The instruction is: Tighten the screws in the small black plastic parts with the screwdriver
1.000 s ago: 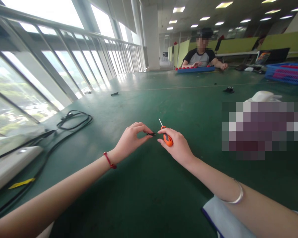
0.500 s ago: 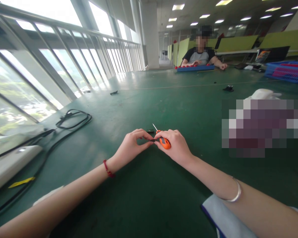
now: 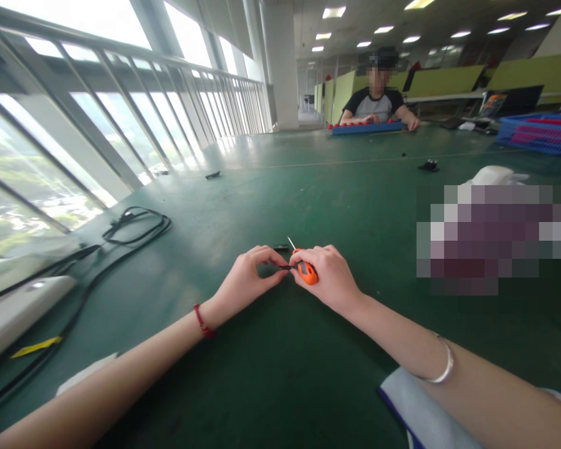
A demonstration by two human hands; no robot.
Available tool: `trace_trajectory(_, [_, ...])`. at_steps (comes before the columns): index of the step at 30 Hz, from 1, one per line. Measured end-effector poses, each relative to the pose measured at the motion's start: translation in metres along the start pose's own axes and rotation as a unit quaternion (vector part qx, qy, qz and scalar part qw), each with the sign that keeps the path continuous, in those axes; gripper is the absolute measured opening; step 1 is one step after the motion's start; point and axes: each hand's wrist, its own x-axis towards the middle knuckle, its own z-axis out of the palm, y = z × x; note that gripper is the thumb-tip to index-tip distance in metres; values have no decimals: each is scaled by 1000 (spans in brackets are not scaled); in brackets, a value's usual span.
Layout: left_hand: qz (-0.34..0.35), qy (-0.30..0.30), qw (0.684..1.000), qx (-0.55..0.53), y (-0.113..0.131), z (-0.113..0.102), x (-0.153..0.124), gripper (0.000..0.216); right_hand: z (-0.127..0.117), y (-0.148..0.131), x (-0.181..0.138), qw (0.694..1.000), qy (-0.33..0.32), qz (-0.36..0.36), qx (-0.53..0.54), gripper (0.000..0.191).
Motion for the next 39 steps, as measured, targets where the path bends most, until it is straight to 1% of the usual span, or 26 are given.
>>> trace_trajectory(4, [27, -5, 998, 55, 1, 0, -1, 6, 0, -1, 0, 1000, -8, 1, 5, 8])
trace_trajectory(6, [31, -9, 997, 65, 2, -2, 0, 7, 0, -2, 1, 1000, -4, 5, 10, 7])
trace_trajectory(8, [28, -3, 998, 64, 1, -6, 2, 7, 0, -2, 1, 999, 16, 26, 18, 10])
trace_trajectory(10, [24, 15, 997, 68, -3, -10, 6, 8, 0, -1, 1, 997, 36, 63, 37, 15])
trace_trajectory(12, [23, 27, 996, 84, -9, -13, 12, 8, 0, 1, 1, 993, 44, 96, 60, 17])
trace_trajectory(14, [21, 15, 994, 105, -16, -11, 18, 9, 0, 3, 1, 990, 43, 109, 77, 15])
trace_trajectory(17, [7, -22, 994, 109, -24, -6, 27, 10, -1, 3, 2, 990, 44, 106, 88, 14])
trace_trajectory(20, [-10, -24, 995, 97, -26, -10, 29, 11, -2, 1, 1, 989, 35, 108, 97, 15])
trace_trajectory(22, [-26, -4, 995, 94, -30, -24, 23, 13, -2, 1, 1, 988, 27, 115, 102, 16])
trace_trajectory(24, [-60, 29, 992, 106, -39, -48, 12, 14, -2, 1, 1, 987, 24, 120, 109, 16])
trace_trajectory(25, [-87, 49, 987, 123, -45, -62, 4, 16, -1, 1, 1, 986, 21, 121, 111, 16])
trace_trajectory(27, [-171, 84, 968, 164, -61, -93, -14, 20, 0, 2, 0, 986, 16, 122, 110, 16])
trace_trajectory(29, [-253, 104, 936, 221, -77, -123, -33, 26, 1, 2, 0, 987, 14, 118, 104, 15])
trace_trajectory(31, [-300, 103, 904, 288, -90, -146, -50, 31, 2, 3, 0, 989, 18, 111, 99, 15])
trace_trajectory(32, [-321, 107, 886, 318, -94, -154, -57, 33, 2, 3, 0, 989, 20, 108, 97, 15])
trace_trajectory(34, [-338, 102, 868, 350, -98, -163, -67, 35, 2, 3, 0, 989, 17, 108, 96, 15])
trace_trajectory(39, [-375, 84, 858, 341, -96, -165, -74, 36, 1, 3, 0, 990, 9, 106, 96, 15])
